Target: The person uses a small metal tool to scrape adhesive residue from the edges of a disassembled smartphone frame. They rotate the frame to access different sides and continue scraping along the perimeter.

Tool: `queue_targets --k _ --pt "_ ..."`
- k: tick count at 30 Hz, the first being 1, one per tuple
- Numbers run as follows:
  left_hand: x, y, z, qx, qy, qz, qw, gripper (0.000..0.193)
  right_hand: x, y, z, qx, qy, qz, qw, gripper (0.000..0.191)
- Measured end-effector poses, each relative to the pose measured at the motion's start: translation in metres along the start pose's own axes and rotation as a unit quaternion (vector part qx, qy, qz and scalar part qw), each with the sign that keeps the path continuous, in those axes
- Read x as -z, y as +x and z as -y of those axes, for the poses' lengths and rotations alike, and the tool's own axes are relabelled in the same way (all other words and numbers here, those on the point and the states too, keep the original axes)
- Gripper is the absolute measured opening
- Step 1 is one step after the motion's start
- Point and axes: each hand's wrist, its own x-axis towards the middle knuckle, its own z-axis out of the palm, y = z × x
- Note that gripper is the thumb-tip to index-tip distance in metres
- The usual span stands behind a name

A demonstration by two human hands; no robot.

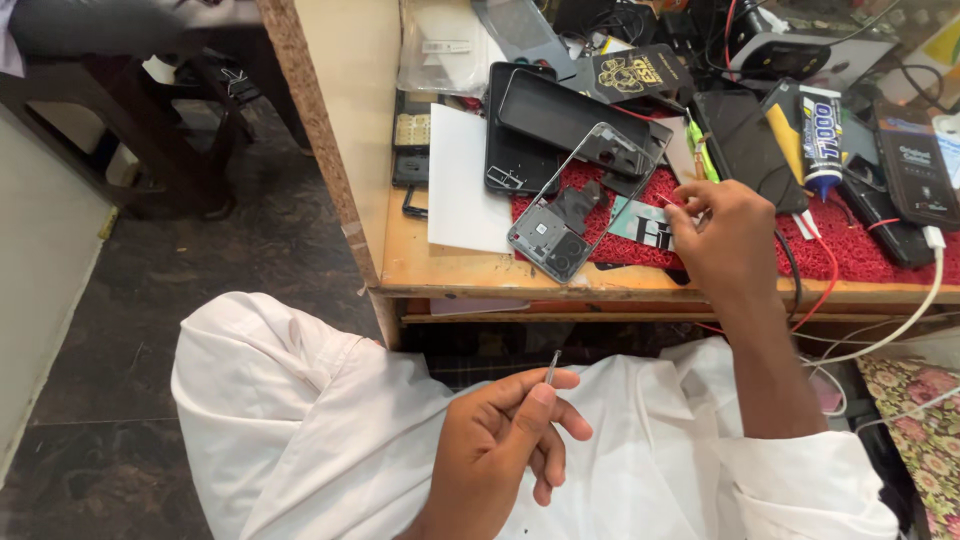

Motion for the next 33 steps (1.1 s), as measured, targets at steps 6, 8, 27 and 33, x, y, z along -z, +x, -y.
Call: queue_targets --k 6,8,27,33 --pt "-0.005 -0.002 -0.007 -0.137 0.18 -0.044 0.973 0.024 0.034 -0.008 0.05 0.017 -0.009 -0.072 0.997 0.007" --pt "-0.005 -0.003 -0.009 -0.177 0.233 -0.065 0.954 0.022 0.061 -0.03 0.099 0.067 -0.001 -0.085 0.994 0.006" --pt "-0.007 -0.005 -0.01 -0.164 0.238 -0.066 0.955 0.018 0.048 -0.029 0.074 0.196 -0.118 -0.02 0.973 0.022" --pt "0.002 0.011 -0.006 0.003 0.077 -0.027 0.997 0.026 0.019 -0.006 0.015 0.021 -0.038 -0.029 0.999 0.014"
